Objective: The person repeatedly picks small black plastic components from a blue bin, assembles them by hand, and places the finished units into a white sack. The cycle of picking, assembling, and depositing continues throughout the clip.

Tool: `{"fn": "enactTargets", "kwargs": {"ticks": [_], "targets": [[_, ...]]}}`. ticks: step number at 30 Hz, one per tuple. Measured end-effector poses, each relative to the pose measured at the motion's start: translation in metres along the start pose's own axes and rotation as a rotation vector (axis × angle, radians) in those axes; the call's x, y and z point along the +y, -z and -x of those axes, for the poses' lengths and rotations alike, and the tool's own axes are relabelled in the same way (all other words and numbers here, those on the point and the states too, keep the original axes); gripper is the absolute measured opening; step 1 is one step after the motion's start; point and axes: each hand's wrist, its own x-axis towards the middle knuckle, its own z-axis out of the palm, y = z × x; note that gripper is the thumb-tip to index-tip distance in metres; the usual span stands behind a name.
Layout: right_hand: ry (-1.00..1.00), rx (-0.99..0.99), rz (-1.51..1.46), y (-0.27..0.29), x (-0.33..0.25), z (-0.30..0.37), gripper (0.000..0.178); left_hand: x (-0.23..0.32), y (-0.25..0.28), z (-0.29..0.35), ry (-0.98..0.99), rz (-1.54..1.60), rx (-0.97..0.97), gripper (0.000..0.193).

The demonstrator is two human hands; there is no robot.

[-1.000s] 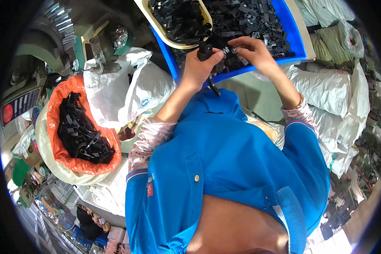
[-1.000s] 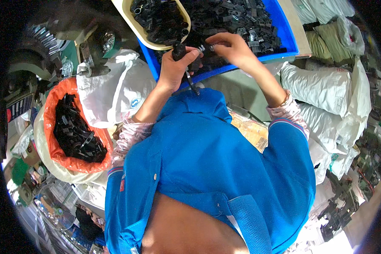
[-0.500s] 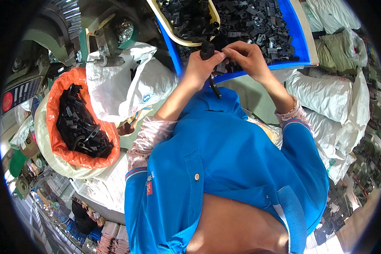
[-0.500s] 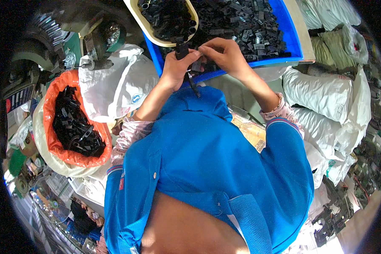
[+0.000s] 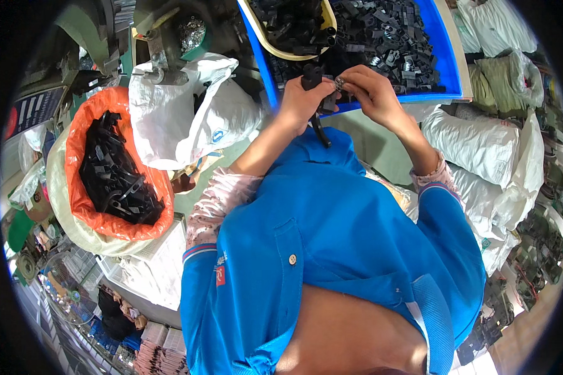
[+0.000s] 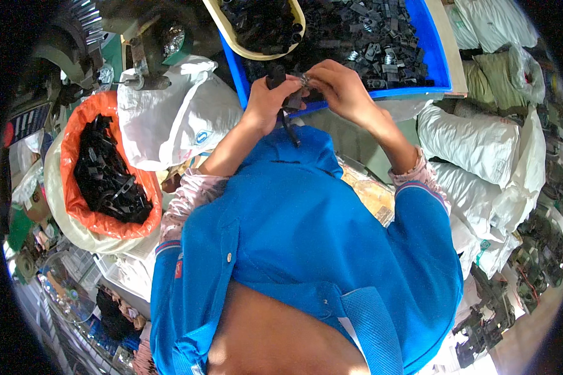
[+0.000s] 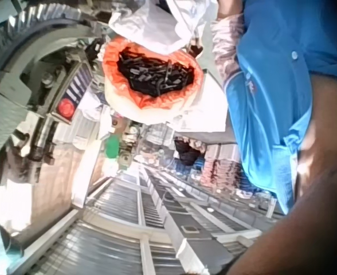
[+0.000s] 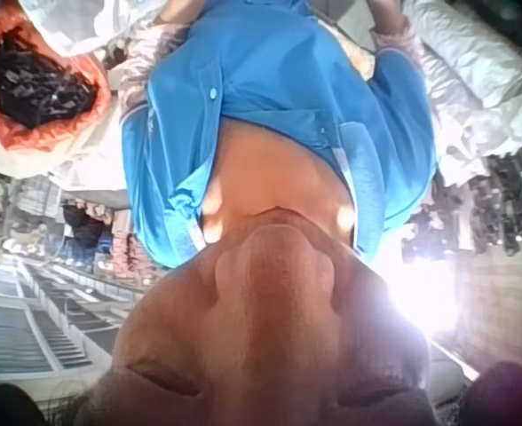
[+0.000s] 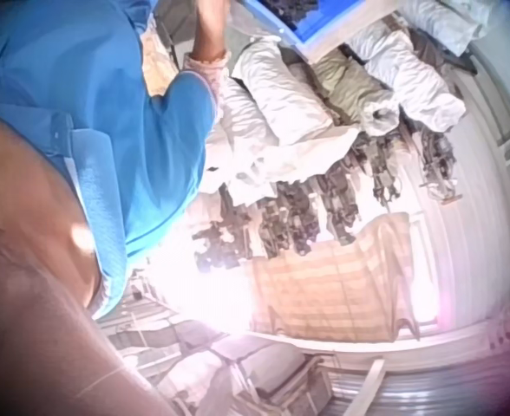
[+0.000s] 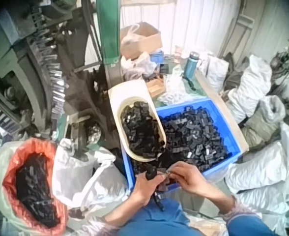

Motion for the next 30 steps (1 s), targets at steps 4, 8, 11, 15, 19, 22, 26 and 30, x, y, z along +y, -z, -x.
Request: {"fn": "enactTargets", "kwargs": {"ticks": [4,8,11,15,19,22,26,30], "targets": [[-0.756,-0.036,-0.836,0.011,-0.012,-0.017,0.018,0.005,-0.003,-0.004,-0.225,-0.305,0.063,0.015],[0.026,0.085,0.023,-0.003,0.006,-0.004,0.021,0.014,-0.003,0.002,0.032,-0.085,0.090,0.016],[-0.388,0.077,-0.140,0.006,0.016,0.000,0.021,0.017,0.015,-0.002,0.130,-0.026,0.088,0.017],[-0.469,0.145,-0.325,0.014,0.019,-0.012,0.024,0.015,0.016,0.006,0.106,-0.087,0.104,0.016],[-0.436,0.177,-0.450,0.001,0.007,-0.018,0.023,0.027,0.037,0.021,0.084,0.234,0.125,0.013],[-0.410,0.150,-0.536,-0.005,-0.005,-0.025,0.021,0.038,0.045,0.030,-0.004,0.367,0.098,0.014],[-0.320,0.116,-0.621,-0.011,-0.028,-0.043,0.018,0.049,0.040,0.041,-0.155,0.373,0.095,0.014],[-0.158,0.050,-0.613,-0.022,-0.053,-0.064,0.014,0.049,0.039,0.053,-0.438,-0.112,0.196,0.030]]}}
